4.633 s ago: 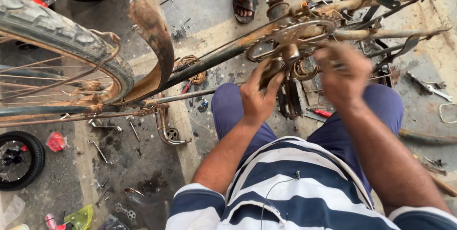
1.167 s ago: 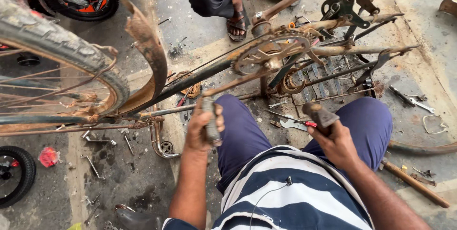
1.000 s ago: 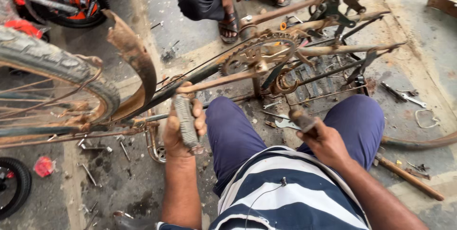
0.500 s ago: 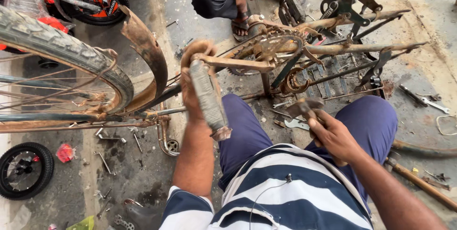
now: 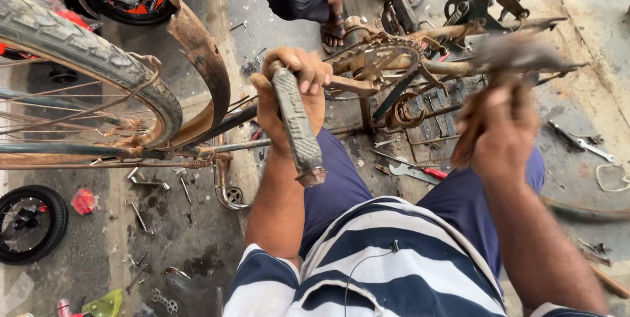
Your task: The person uses a hammer and a metal bar to strike and loosen parts of a bicycle's crankset and frame. They repeatedly hit the crank arm and frame junction, then remove the crank arm and inspect the chainring area.
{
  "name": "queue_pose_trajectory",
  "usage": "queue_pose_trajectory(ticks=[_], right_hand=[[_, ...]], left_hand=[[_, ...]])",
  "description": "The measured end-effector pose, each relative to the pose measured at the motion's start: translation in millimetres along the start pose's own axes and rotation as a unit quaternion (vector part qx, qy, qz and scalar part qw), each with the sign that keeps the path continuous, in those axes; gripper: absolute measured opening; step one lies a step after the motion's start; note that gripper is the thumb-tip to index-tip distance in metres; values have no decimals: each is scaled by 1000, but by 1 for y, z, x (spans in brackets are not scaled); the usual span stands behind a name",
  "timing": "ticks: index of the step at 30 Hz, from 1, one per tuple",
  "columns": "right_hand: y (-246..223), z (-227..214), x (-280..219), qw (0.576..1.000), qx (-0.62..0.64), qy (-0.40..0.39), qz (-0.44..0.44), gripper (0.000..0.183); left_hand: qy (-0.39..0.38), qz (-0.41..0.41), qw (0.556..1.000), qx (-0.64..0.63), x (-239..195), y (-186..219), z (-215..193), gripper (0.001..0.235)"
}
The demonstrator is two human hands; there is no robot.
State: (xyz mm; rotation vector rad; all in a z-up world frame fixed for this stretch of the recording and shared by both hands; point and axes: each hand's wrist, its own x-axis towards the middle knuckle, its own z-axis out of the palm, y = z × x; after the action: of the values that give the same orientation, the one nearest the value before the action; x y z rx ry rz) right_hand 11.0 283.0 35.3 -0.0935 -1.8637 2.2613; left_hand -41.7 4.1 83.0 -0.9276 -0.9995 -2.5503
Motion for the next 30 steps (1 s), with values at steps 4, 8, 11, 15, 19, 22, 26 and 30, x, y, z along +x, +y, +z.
queue_pose_trajectory(ticks=[4,8,11,15,19,22,26,30], right_hand=[[3,18,7,994,-108,17,-13,25],[-2,3,9,942,-262,-208,21,23],[-17,-20,14,989,-83,-116,-46,24],[-10,-12,13,996,-12,27,-87,24],[8,10,4,943,-297,-148,30,25],[1,-3,1,944,-281,-168,48,26],[-17,-24,8,994,-104,8,-24,27],[-3,0,12,994,-47,52,-85,29]], left_hand=[[8,-13,1000,-12,-2,1,1,48],[16,2,1000,-12,-3,2,1,49],[9,1,1000,-20,-1,1,-2,49],[13,-1,999,-31,-5,0,-2,51],[21,0,999,-36,-6,3,2,50],[25,9,999,-39,-8,5,4,49],[24,11,999,-42,-11,2,2,50],[20,10,999,-40,-11,1,0,50]])
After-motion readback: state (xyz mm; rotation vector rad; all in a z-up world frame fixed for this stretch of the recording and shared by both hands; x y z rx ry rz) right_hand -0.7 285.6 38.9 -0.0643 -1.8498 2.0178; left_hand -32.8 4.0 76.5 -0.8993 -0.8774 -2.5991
